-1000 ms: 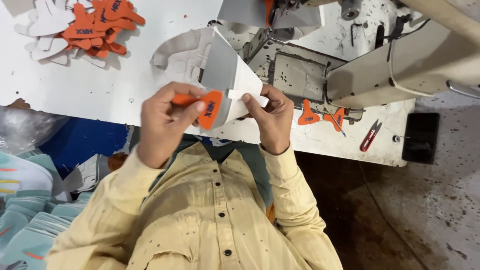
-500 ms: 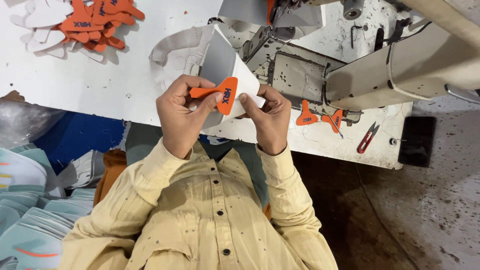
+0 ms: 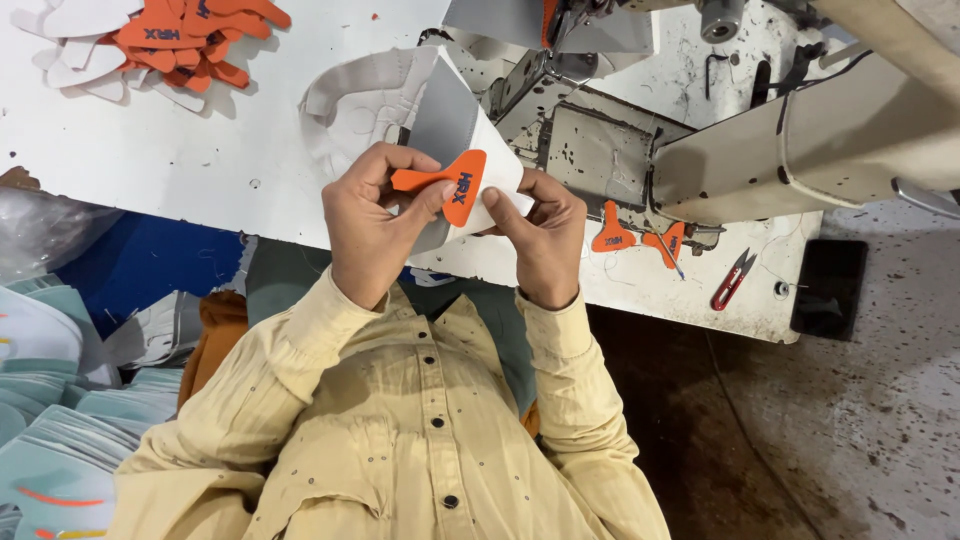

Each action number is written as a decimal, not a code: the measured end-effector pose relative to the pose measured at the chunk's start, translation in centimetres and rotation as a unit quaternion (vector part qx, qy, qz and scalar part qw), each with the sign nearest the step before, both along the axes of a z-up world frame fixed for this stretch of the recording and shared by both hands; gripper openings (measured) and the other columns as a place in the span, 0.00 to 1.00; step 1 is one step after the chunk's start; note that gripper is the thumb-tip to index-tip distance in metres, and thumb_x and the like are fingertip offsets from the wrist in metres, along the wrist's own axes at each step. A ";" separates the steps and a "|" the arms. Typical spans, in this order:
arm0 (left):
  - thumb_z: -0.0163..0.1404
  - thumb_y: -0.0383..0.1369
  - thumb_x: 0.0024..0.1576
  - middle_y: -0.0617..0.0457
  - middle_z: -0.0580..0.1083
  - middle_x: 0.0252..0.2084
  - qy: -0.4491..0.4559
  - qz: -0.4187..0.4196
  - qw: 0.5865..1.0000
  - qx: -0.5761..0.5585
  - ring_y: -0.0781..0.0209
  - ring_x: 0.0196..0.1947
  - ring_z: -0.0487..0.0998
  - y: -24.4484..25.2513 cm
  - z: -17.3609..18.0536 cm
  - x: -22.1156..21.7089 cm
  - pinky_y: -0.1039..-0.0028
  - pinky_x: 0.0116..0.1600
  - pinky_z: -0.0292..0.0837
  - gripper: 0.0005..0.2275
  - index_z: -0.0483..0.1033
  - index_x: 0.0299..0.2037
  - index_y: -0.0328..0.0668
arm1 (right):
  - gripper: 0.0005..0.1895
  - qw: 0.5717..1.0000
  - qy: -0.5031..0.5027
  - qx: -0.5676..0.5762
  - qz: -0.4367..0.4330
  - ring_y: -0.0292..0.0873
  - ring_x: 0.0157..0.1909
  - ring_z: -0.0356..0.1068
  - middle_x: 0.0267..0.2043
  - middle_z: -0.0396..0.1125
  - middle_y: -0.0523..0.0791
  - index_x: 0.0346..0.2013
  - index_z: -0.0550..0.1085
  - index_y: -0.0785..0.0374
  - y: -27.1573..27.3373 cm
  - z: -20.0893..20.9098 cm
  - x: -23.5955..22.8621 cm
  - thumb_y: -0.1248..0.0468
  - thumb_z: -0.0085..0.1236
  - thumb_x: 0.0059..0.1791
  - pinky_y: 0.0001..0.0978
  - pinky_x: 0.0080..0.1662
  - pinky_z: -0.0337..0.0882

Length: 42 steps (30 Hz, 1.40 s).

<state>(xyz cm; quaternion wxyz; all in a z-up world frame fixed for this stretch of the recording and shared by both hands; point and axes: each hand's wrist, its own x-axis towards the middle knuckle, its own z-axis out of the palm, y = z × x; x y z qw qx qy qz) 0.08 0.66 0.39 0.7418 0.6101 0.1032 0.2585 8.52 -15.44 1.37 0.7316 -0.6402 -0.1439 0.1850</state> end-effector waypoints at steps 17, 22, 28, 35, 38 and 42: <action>0.62 0.21 0.59 0.55 0.78 0.37 0.022 0.054 0.988 0.144 0.76 0.34 0.75 -0.9 0.7 -0.1 0.83 0.38 0.74 0.07 0.75 0.41 0.32 | 0.09 1.000 0.009 -0.017 -0.012 0.35 0.38 0.75 0.40 0.75 0.46 0.44 0.77 0.74 -1.0 -0.9 0.0 0.72 0.63 0.51 0.30 0.41 0.79; 0.62 0.21 0.59 0.54 0.78 0.38 0.016 0.058 0.985 0.159 0.74 0.35 0.77 -0.9 0.5 -0.1 0.81 0.38 0.75 0.08 0.75 0.41 0.32 | 0.09 1.000 0.006 -0.019 -0.013 0.35 0.38 0.75 0.40 0.75 0.46 0.44 0.77 0.75 -1.1 -1.0 -0.1 0.71 0.64 0.51 0.30 0.41 0.79; 0.63 0.21 0.58 0.53 0.77 0.37 0.010 0.065 0.979 0.194 0.70 0.32 0.78 -1.2 0.3 -0.3 0.80 0.36 0.74 0.08 0.75 0.40 0.32 | 0.09 1.000 -0.008 -0.015 -0.012 0.36 0.38 0.75 0.39 0.75 0.46 0.43 0.77 0.75 -1.1 -1.2 -0.6 0.72 0.65 0.50 0.30 0.42 0.79; 0.64 0.27 0.52 0.47 0.72 0.44 -0.003 0.136 0.955 0.265 0.57 0.43 0.75 -1.8 0.2 -1.1 0.70 0.48 0.72 0.18 0.70 0.48 0.29 | 0.12 0.997 -0.039 -0.039 -0.047 0.35 0.40 0.74 0.42 0.74 0.47 0.46 0.76 0.75 -1.3 -3.2 -0.6 0.74 0.67 0.48 0.28 0.43 0.76; 0.64 0.32 0.49 0.51 0.71 0.46 0.037 0.061 0.992 0.107 0.62 0.45 0.73 -1.6 -1.5 -1.4 0.72 0.49 0.69 0.26 0.65 0.55 0.30 | 0.16 0.999 -0.020 -0.022 -0.042 0.36 0.42 0.74 0.43 0.75 0.47 0.49 0.76 0.74 -2.2 -4.4 0.1 0.75 0.67 0.48 0.29 0.45 0.77; 0.64 0.32 0.55 0.54 0.77 0.46 0.054 -0.105 0.990 -0.077 0.69 0.46 0.76 -2.7 -4.1 -1.0 0.75 0.53 0.73 0.19 0.74 0.52 0.32 | 0.19 0.999 0.009 -0.018 -0.031 0.38 0.43 0.75 0.44 0.75 0.47 0.52 0.75 0.73 -3.2 -5.8 0.0 0.74 0.66 0.47 0.32 0.44 0.79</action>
